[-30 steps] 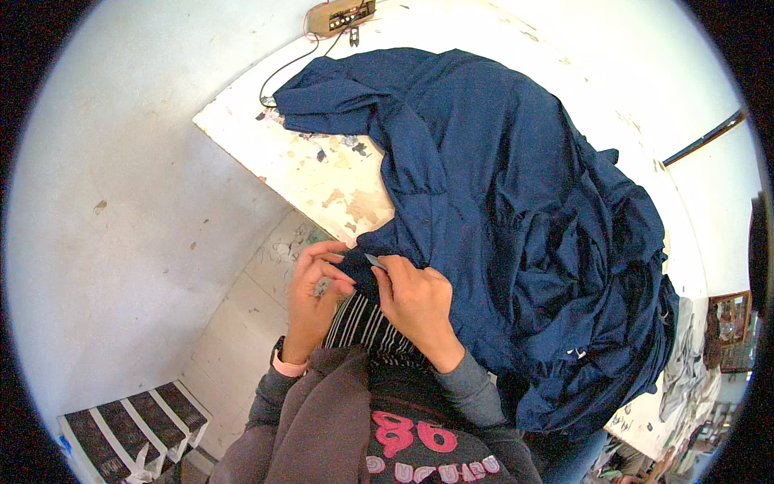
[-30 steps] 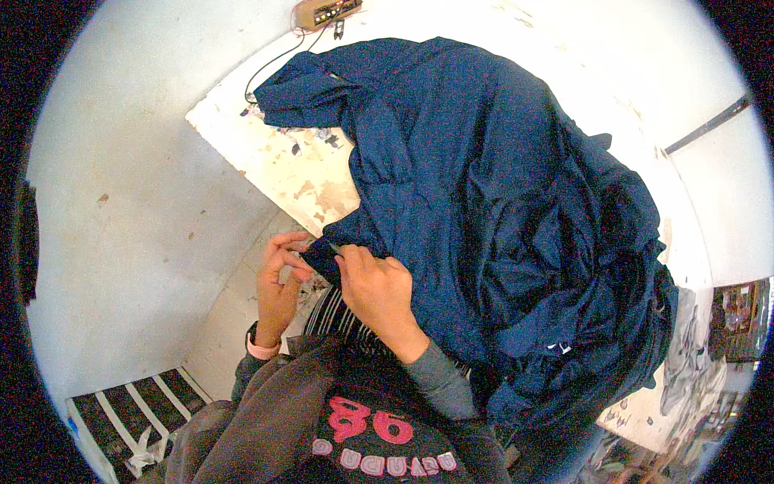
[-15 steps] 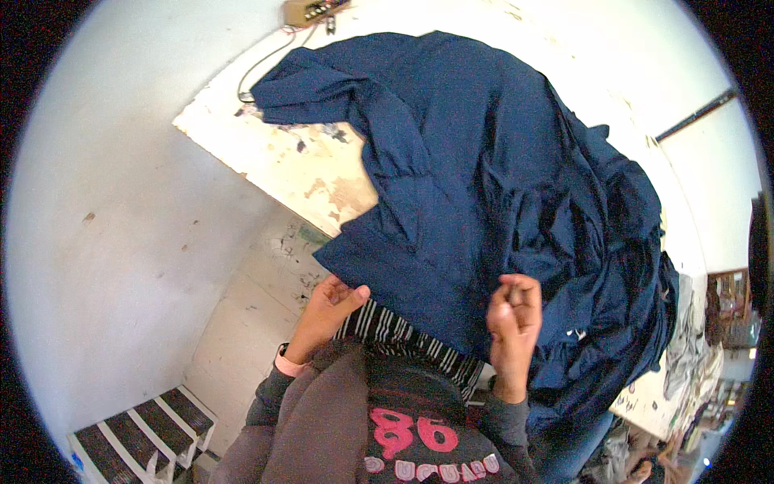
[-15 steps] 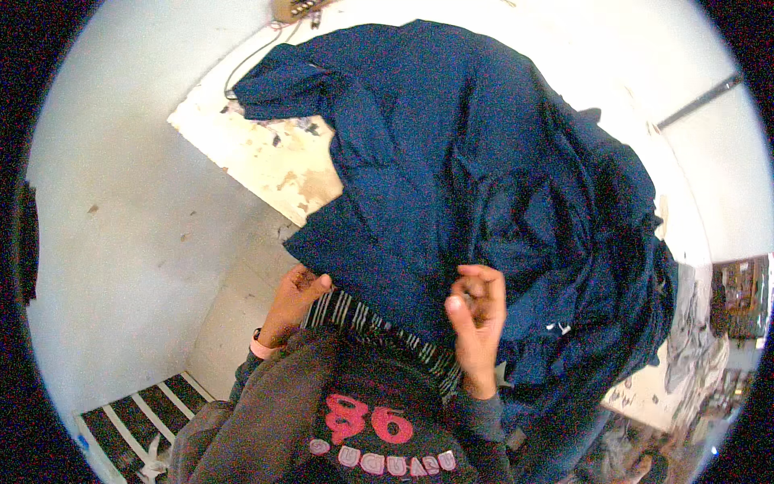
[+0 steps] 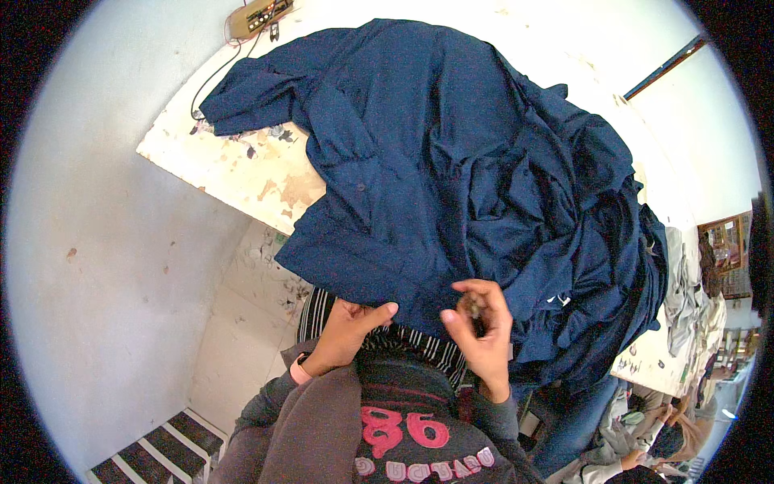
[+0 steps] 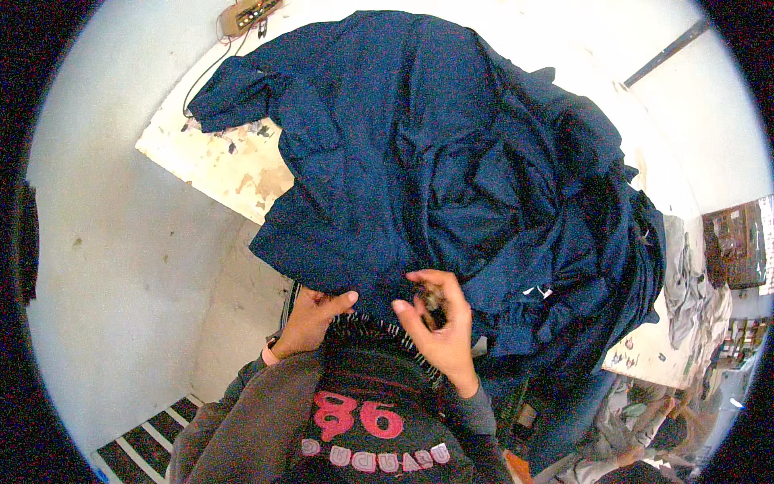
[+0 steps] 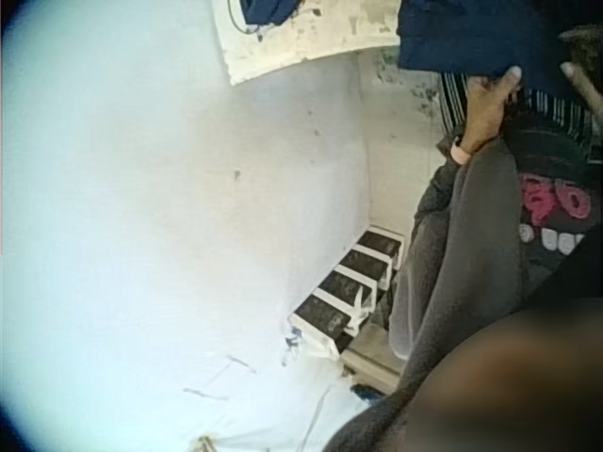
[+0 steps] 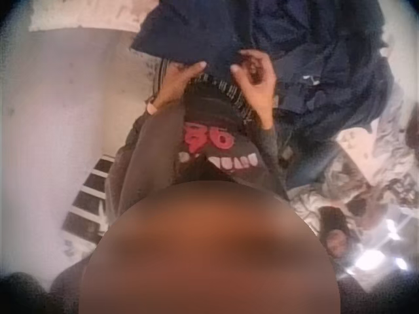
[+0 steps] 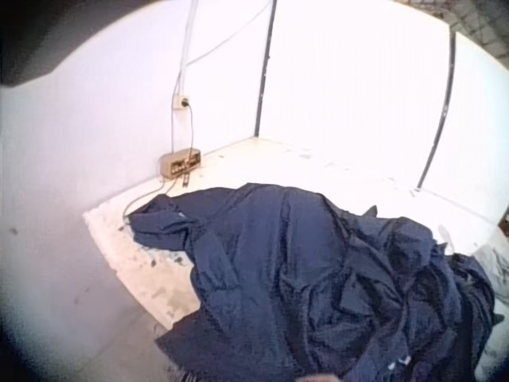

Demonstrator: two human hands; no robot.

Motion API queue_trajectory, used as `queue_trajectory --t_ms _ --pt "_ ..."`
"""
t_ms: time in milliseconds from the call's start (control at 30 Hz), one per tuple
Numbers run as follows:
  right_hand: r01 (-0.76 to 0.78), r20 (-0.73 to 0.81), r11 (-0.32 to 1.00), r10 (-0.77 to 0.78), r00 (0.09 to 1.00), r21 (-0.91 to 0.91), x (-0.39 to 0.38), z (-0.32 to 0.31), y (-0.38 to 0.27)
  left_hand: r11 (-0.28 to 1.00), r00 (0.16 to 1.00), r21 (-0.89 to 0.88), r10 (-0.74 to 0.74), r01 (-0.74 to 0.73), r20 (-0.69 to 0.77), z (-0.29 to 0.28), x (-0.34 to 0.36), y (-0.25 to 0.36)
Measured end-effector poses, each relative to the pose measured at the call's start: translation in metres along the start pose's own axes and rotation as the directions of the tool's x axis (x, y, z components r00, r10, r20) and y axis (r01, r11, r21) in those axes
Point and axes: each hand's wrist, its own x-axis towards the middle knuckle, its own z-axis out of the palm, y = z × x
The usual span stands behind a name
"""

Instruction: The person uses a small blade to cut a dark blue garment laid on a white table. They repeatedly lift, fold, and reposition sections of the fabric while making small cuts along seams and edges. The garment remains on the table throughout the clip.

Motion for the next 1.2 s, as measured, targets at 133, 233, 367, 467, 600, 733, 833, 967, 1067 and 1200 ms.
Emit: queue_trajectory --t_ms 133,233,367,467,600,733,833,967,1067,1200 --pt "0.139 0.053 0.969 -0.130 0.990 -0.205 0.013 0.013 0.010 0.999 1.000 0.049 -0.007 0.005 0.031 -0.003 -0.005 0.005" --pt "0.199 0.030 0.962 -0.197 0.980 -0.187 0.023 0.022 0.010 0.988 0.997 0.136 -0.081 0.079 0.014 -0.006 -0.007 0.011" --pt "0.091 0.051 0.961 -0.081 0.995 -0.260 0.031 0.030 0.023 0.977 0.975 -0.009 0.212 -0.213 -0.062 0.000 -0.004 0.015" --pt "0.175 0.095 0.859 -0.148 0.985 -0.481 0.030 0.030 0.021 0.939 0.969 -0.241 0.246 -0.244 -0.023 -0.010 0.012 0.032" --pt "0.092 0.114 0.957 -0.063 0.992 -0.275 0.030 0.026 0.020 0.918 0.988 -0.368 0.155 -0.145 -0.003 -0.010 0.019 0.045" --pt "0.209 0.071 0.944 -0.197 0.978 -0.256 0.042 0.035 0.006 0.902 0.989 -0.411 0.150 -0.131 0.014 -0.008 0.016 0.041" --pt "0.328 0.059 0.897 -0.326 0.944 -0.295 0.053 0.044 -0.006 0.902 0.988 -0.418 0.147 -0.112 0.053 -0.010 0.013 0.038" --pt "0.389 0.074 0.865 -0.387 0.919 -0.315 0.062 0.055 -0.017 0.898 0.988 -0.425 0.148 -0.115 0.044 -0.005 0.006 0.043" --pt "0.413 0.107 0.842 -0.401 0.910 -0.347 0.065 0.060 -0.017 0.906 0.991 -0.415 0.115 -0.077 0.067 -0.008 0.004 0.042" --pt "0.356 0.093 0.869 -0.346 0.934 -0.344 0.066 0.059 -0.015 0.888 0.983 -0.451 0.151 -0.089 0.104 -0.010 0.004 0.039"
